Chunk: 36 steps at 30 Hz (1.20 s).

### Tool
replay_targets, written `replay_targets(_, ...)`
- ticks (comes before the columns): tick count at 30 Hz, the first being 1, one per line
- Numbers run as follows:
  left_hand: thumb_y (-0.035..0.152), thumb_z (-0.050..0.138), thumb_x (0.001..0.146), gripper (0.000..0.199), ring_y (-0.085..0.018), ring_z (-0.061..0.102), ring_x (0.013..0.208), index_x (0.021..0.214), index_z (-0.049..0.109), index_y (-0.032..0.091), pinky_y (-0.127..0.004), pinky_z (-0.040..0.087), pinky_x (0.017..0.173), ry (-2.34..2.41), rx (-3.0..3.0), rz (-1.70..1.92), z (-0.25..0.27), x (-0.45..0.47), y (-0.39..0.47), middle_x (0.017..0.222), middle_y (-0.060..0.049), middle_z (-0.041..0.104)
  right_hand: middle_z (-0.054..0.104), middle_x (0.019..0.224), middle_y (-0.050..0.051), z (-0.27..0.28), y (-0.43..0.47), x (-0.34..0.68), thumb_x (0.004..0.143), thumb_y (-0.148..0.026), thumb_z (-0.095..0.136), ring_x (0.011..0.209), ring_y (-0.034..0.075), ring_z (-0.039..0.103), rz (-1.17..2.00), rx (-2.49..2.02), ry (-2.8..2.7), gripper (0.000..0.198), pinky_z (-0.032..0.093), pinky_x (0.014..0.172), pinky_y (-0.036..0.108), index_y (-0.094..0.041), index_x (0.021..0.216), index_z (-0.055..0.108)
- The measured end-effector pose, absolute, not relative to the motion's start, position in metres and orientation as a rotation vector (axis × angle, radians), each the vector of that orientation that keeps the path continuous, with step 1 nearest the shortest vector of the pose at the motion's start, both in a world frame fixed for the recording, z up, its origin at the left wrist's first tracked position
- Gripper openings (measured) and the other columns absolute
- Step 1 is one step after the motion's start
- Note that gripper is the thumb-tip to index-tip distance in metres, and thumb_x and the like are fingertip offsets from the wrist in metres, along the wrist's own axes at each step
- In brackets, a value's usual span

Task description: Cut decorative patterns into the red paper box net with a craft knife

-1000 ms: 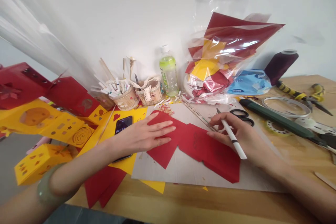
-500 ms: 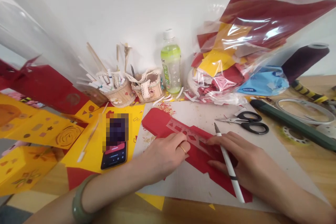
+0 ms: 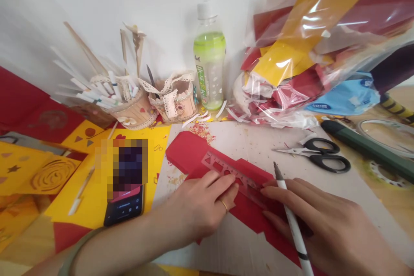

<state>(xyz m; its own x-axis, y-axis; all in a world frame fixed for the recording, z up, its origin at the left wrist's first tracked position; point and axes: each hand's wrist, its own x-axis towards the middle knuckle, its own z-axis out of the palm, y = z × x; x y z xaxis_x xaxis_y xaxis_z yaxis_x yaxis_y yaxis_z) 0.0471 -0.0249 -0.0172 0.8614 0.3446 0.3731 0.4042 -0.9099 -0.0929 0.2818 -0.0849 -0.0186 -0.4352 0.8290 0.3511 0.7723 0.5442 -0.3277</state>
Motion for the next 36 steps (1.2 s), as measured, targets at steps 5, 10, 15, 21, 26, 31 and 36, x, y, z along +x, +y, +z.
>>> replay_targets(5,0.015,0.032,0.095,0.033,-0.017,0.056,0.085,0.116,0.057,0.013,-0.025,0.054,0.056,-0.537,-2.897,-0.42,-0.0136,0.0459,-0.0246,0.115,-0.008,0.061,0.063,0.079,0.005,-0.0194,-0.0864,0.283,0.086,-0.015,0.049,0.063,0.017,0.062,0.139,-1.304,-2.336,0.022,0.045,0.047,0.025,-0.02,0.106,0.057)
replay_targets(10,0.016,0.027,0.096,0.037,-0.018,0.056,0.083,0.117,0.058,0.014,-0.026,0.054,0.053,-0.591,-2.936,-0.397,-0.013,0.0465,-0.026,0.116,-0.003,0.061,0.065,0.08,0.005,-0.0192,-0.0844,0.2808,0.086,-0.017,0.051,0.062,0.016,0.061,0.116,-1.324,-2.324,0.017,0.044,0.049,0.025,-0.019,0.101,0.058)
replay_targets(15,0.016,0.027,0.096,0.037,-0.018,0.056,0.084,0.118,0.057,0.016,-0.025,0.054,0.055,-0.595,-2.949,-0.369,-0.0112,0.0468,-0.0261,0.115,-0.002,0.061,0.064,0.08,0.004,-0.0231,-0.0878,0.2816,0.087,-0.018,0.05,0.057,0.014,0.059,0.107,-1.335,-2.304,0.015,0.041,0.045,0.025,-0.019,0.101,0.057)
replay_targets(21,0.018,0.031,0.095,0.036,-0.019,0.054,0.088,0.122,0.055,0.018,-0.026,0.053,0.053,-0.6,-2.96,-0.304,-0.0143,0.0455,-0.0278,0.12,-0.002,0.059,0.062,0.073,0.002,-0.0204,-0.0893,0.2801,0.086,-0.017,0.049,0.052,0.014,0.057,0.171,-1.371,-2.284,0.014,0.039,0.041,0.026,-0.021,0.097,0.056)
replay_targets(26,0.018,0.029,0.095,0.037,-0.019,0.054,0.087,0.122,0.055,0.018,-0.026,0.054,0.054,-0.603,-2.946,-0.319,-0.0144,0.0461,-0.0285,0.119,-0.002,0.06,0.061,0.07,0.002,-0.0198,-0.0865,0.2775,0.086,-0.017,0.049,0.049,0.014,0.056,0.178,-1.367,-2.277,0.012,0.038,0.04,0.026,-0.022,0.095,0.056)
replay_targets(31,0.014,0.021,0.095,0.043,-0.019,0.057,0.085,0.115,0.059,0.018,-0.024,0.053,0.052,-0.623,-2.911,-0.408,-0.0096,0.0478,-0.0274,0.118,-0.005,0.062,0.061,0.073,0.002,-0.0195,-0.0868,0.2781,0.086,-0.015,0.048,0.051,0.014,0.057,0.167,-1.369,-2.303,0.014,0.039,0.041,0.026,-0.022,0.097,0.054)
replay_targets(36,0.012,0.02,0.094,0.045,-0.019,0.059,0.083,0.114,0.06,0.017,-0.024,0.053,0.052,-0.608,-2.897,-0.408,-0.0092,0.0477,-0.027,0.121,-0.011,0.06,0.062,0.076,0.003,-0.0189,-0.0876,0.2783,0.085,-0.015,0.049,0.053,0.015,0.058,0.159,-1.36,-2.305,0.015,0.04,0.041,0.026,-0.022,0.098,0.055)
